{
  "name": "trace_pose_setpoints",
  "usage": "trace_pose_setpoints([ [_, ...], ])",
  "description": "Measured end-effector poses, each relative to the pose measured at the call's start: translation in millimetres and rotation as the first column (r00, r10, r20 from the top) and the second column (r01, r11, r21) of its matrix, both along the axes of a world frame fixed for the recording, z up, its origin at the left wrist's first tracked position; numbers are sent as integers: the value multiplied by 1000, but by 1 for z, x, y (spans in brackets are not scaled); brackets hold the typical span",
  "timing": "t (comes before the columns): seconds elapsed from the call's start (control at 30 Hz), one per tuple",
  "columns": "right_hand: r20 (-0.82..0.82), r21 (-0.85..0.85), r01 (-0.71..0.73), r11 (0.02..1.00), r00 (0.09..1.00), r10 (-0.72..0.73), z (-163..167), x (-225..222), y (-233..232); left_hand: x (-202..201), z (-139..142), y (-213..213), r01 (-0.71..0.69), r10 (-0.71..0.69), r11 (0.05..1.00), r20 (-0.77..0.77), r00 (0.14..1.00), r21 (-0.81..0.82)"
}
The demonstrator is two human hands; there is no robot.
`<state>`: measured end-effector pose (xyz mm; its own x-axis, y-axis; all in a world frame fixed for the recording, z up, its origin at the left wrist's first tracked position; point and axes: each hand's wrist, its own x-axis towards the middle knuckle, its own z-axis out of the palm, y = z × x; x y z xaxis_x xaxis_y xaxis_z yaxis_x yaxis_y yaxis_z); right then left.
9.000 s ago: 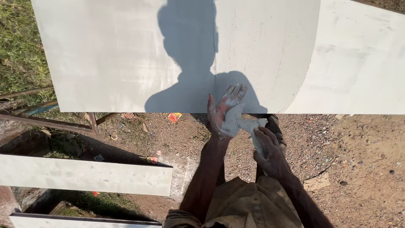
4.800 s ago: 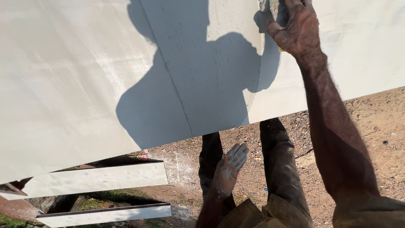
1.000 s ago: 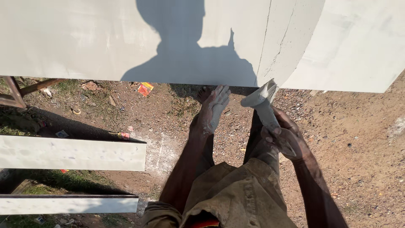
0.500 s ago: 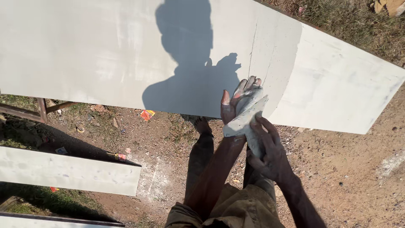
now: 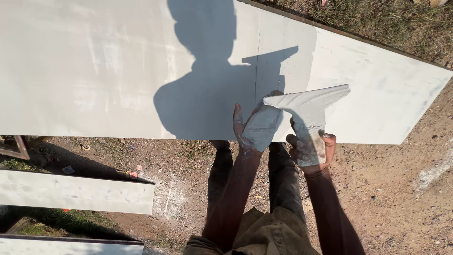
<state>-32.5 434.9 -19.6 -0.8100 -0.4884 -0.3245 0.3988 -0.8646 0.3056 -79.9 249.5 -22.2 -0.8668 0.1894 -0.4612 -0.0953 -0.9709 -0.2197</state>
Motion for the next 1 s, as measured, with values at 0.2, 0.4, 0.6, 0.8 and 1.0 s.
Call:
trace_pose_setpoints([
  [0.2,25,683,-175,709,976,217,-31,-16,77,-6,-23,9,-33,79,965,-167,983,262],
  [0.4,359,506,624,-596,476,803,-117,-167,105,25,-26,8,19,-24,999,144,989,33],
  [0.6,406,525,672,-523,342,847,-146,-224,115,107,-27,-23,104,-65,987,289,955,-120],
  [0.8,378,606,667,-434,239,895,-114,-269,51,147,-24,-50,30,-17,999,360,933,-30],
  [1.0,311,643,733,-222,15,950,-18,-355,-147,139,-3,-83,-121,90,988,270,959,98],
])
